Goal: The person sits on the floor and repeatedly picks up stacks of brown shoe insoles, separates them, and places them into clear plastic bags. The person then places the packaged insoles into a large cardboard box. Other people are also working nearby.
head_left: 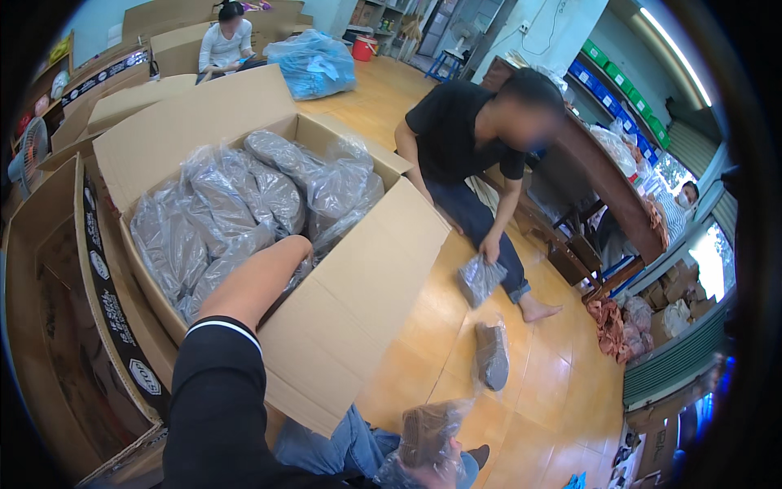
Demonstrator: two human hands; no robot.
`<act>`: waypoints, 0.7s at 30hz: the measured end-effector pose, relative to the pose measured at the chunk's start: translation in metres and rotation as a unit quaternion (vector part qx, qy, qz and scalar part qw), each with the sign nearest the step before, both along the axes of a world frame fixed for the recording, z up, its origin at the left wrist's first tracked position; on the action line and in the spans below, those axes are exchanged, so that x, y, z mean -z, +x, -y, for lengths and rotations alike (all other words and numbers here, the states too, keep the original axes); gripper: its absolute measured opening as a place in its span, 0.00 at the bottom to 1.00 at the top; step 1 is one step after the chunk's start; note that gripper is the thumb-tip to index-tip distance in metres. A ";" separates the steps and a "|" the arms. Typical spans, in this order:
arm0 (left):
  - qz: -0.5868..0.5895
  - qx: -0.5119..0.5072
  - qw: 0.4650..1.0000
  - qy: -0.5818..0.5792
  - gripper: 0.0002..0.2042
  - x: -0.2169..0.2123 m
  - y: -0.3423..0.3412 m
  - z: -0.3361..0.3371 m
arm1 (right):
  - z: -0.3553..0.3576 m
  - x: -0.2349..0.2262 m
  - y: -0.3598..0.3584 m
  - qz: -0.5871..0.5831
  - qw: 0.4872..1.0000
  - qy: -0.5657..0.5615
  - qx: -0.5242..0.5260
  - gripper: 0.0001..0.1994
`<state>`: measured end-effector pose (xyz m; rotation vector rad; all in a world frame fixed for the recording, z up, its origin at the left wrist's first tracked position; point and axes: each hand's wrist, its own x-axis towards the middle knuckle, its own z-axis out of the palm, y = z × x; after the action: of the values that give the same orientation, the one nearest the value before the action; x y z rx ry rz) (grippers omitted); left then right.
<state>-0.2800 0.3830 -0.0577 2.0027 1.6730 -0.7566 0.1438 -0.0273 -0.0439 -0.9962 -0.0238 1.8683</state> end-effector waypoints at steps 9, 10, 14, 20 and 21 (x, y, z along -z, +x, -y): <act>0.002 0.004 1.000 0.017 0.16 0.000 -0.006 0.012 | -0.006 0.007 0.001 -0.030 0.999 -0.023 0.007 0.38; 0.001 0.002 1.000 0.026 0.16 0.000 -0.006 0.013 | -0.005 0.007 0.001 -0.030 0.999 -0.026 0.012 0.38; -0.027 0.018 0.997 0.064 0.16 -0.004 -0.005 0.012 | -0.003 0.004 0.002 -0.054 0.998 -0.026 0.036 0.38; -0.068 0.035 0.991 0.111 0.15 -0.006 0.003 0.006 | 0.006 -0.012 -0.006 -0.009 0.998 -0.021 0.058 0.38; -0.070 0.037 0.990 0.119 0.15 -0.005 0.004 0.006 | 0.009 -0.015 -0.008 0.006 0.999 -0.019 0.050 0.37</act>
<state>-0.2755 0.3772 -0.0524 2.2313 1.8531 -0.7690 0.1359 -0.0360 -0.0286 -1.0172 0.0530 1.7778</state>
